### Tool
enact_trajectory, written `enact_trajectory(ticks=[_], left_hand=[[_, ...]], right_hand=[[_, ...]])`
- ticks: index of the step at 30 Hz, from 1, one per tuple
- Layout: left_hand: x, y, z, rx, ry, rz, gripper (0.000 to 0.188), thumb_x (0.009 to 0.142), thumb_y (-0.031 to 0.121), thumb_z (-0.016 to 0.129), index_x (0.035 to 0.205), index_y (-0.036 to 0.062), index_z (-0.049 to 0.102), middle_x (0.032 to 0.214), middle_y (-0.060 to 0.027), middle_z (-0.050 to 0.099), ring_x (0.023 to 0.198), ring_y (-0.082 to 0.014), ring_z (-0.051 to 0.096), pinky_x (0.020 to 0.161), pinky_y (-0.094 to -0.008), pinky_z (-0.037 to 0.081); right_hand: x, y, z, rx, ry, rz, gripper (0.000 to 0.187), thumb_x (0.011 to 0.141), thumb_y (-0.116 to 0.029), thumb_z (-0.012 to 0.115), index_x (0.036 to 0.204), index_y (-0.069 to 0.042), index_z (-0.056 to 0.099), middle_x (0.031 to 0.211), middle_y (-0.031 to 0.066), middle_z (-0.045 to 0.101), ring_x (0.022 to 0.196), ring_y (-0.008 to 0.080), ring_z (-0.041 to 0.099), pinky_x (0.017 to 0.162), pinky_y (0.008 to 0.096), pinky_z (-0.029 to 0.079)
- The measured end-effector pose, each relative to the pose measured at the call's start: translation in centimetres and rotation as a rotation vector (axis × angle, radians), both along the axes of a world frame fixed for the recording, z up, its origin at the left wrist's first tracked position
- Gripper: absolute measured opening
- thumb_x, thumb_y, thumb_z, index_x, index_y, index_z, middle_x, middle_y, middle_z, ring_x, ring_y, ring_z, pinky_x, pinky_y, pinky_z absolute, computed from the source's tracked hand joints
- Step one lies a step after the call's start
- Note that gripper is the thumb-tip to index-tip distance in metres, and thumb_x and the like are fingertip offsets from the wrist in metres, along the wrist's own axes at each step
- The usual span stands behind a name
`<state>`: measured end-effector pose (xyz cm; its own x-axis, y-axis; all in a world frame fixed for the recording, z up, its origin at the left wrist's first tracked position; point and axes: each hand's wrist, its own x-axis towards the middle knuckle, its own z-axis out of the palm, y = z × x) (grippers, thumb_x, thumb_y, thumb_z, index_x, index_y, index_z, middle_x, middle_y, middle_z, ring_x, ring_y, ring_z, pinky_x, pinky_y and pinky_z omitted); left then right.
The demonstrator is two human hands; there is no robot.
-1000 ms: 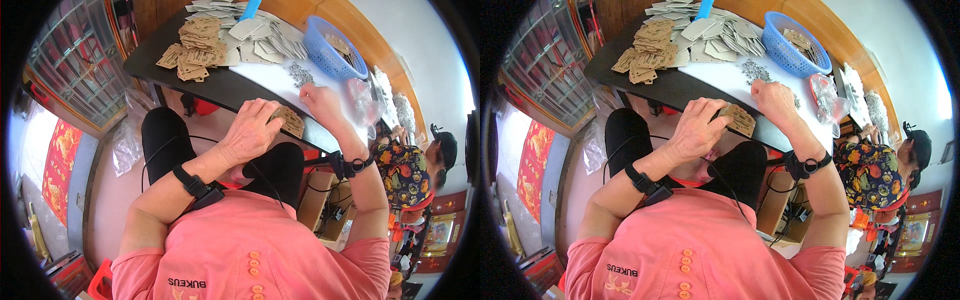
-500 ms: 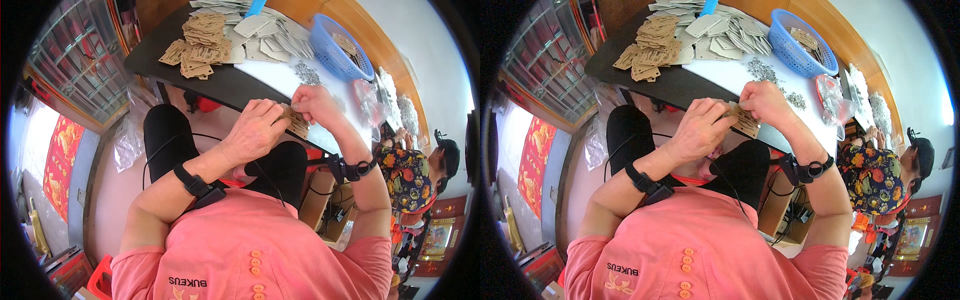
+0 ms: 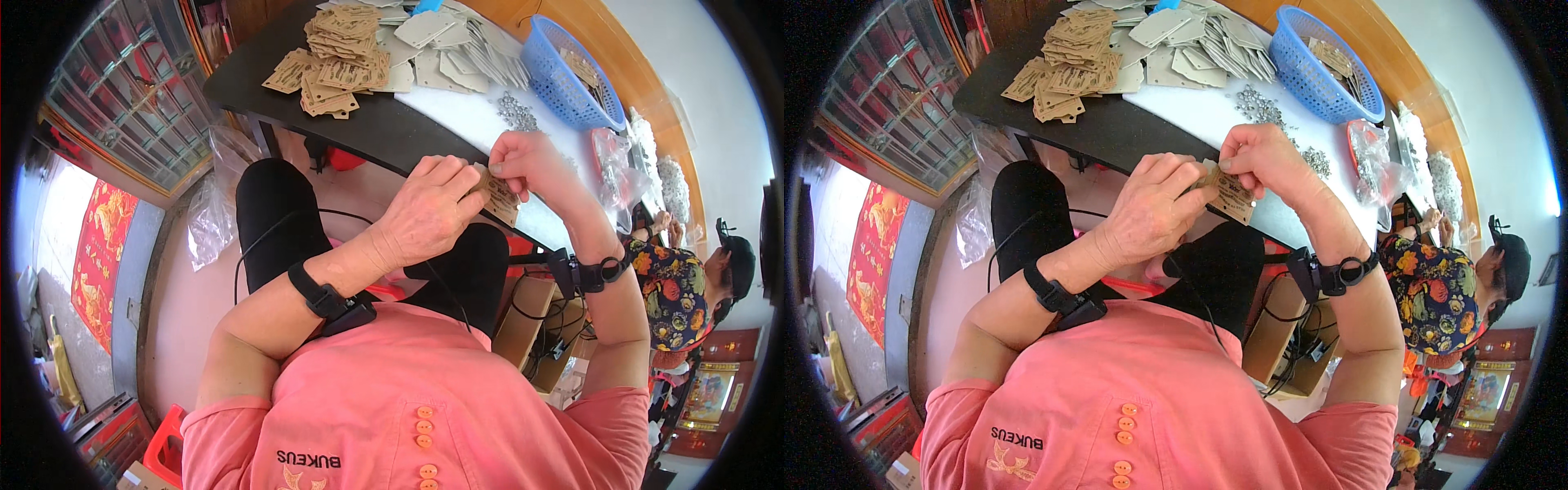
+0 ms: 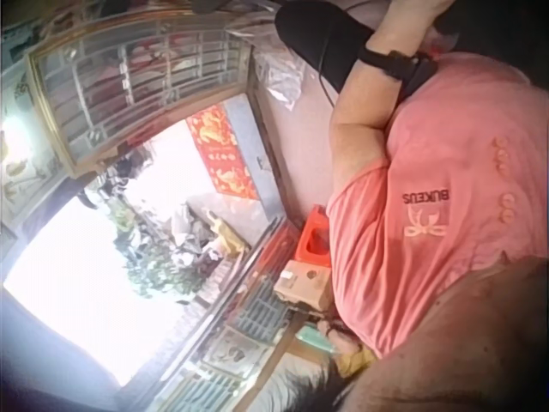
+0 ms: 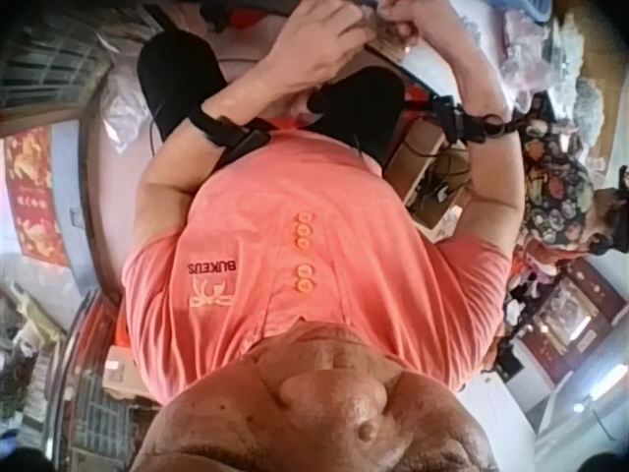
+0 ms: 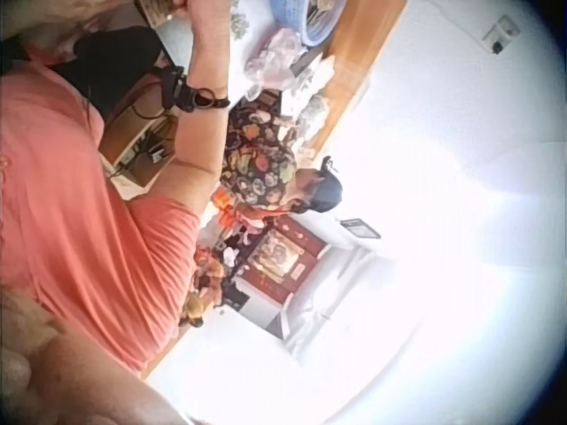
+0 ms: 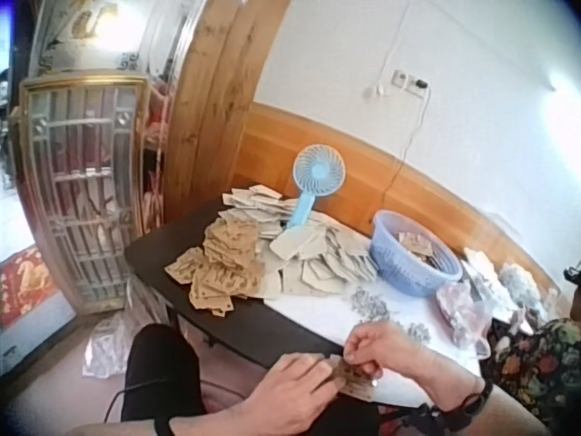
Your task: Attaching small metal rivets or ornaments to leather shoe labels.
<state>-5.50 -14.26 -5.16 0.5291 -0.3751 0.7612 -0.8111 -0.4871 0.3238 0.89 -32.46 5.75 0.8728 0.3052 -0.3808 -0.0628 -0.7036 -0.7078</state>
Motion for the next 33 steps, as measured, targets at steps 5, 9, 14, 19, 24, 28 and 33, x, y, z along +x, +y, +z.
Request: enact_trajectory(ticks=[5,9,14,19,24,28,33], left_hand=[[0.0,-0.1,0.0,-0.008,-0.012,0.007,0.027,0.076,0.011,0.065,0.103,0.0072,0.062,0.104,-0.0079,0.055,0.101,-0.0268,0.056,0.087,-0.0405,0.044],[0.0,-0.2,0.1,-0.013,-0.009,0.015,0.026,0.076,0.011,0.064,0.102,0.0069,0.062,0.105,-0.0081,0.055,0.102,-0.0267,0.056,0.088,-0.0405,0.044],[-0.1,0.0,0.2,-0.003,0.007,0.004,0.027,0.075,0.013,0.063,0.102,0.0069,0.062,0.106,-0.0081,0.056,0.102,-0.0270,0.056,0.088,-0.0407,0.044],[0.0,0.1,0.3,0.001,-0.008,0.012,0.029,0.074,0.014,0.063,0.102,0.0067,0.062,0.106,-0.0080,0.055,0.103,-0.0272,0.055,0.088,-0.0409,0.043],[0.0,0.0,0.4,-0.023,-0.009,0.004,0.030,0.073,0.012,0.065,0.102,0.0068,0.063,0.105,-0.0083,0.055,0.102,-0.0273,0.054,0.087,-0.0405,0.043],[-0.1,0.0,0.6,-0.027,0.007,-0.011,0.031,0.072,0.008,0.066,0.102,0.0069,0.063,0.104,-0.0085,0.055,0.100,-0.0272,0.054,0.085,-0.0400,0.042],[-0.7,-0.1,1.1,0.007,-0.010,-0.007,0.030,0.072,0.007,0.068,0.102,0.0069,0.063,0.105,-0.0082,0.055,0.100,-0.0271,0.054,0.084,-0.0403,0.041]], right_hand=[[-0.1,-0.5,-0.4,0.029,-0.016,-0.011,0.004,0.081,-0.006,0.065,0.078,-0.004,0.063,0.054,-0.0019,0.053,0.046,0.0054,0.047,0.041,0.0230,0.036],[-0.4,-0.7,-0.5,0.012,-0.026,-0.002,0.005,0.082,-0.007,0.065,0.079,-0.004,0.063,0.055,-0.0032,0.052,0.048,0.0047,0.047,0.043,0.0221,0.036],[-0.3,-0.5,-0.3,-0.004,-0.004,0.006,0.005,0.082,-0.007,0.065,0.079,-0.004,0.063,0.056,-0.0035,0.052,0.048,0.0045,0.047,0.043,0.0221,0.035],[0.4,-0.2,-0.2,0.014,0.043,0.009,0.005,0.081,-0.006,0.065,0.079,-0.003,0.062,0.055,-0.0021,0.053,0.046,0.0054,0.048,0.040,0.0229,0.036],[0.9,0.3,0.6,-0.022,0.095,-0.054,0.005,0.077,-0.001,0.066,0.076,0.000,0.061,0.052,0.0022,0.052,0.041,0.0093,0.049,0.035,0.0254,0.038],[1.1,0.7,1.2,-0.085,0.081,-0.030,0.007,0.075,-0.007,0.066,0.075,-0.002,0.061,0.052,0.0038,0.053,0.041,0.0102,0.049,0.040,0.0247,0.039],[-0.7,-0.2,0.8,0.062,0.004,-0.065,0.005,0.076,0.000,0.066,0.078,0.001,0.062,0.053,0.0047,0.055,0.042,0.0117,0.050,0.037,0.0263,0.038]])
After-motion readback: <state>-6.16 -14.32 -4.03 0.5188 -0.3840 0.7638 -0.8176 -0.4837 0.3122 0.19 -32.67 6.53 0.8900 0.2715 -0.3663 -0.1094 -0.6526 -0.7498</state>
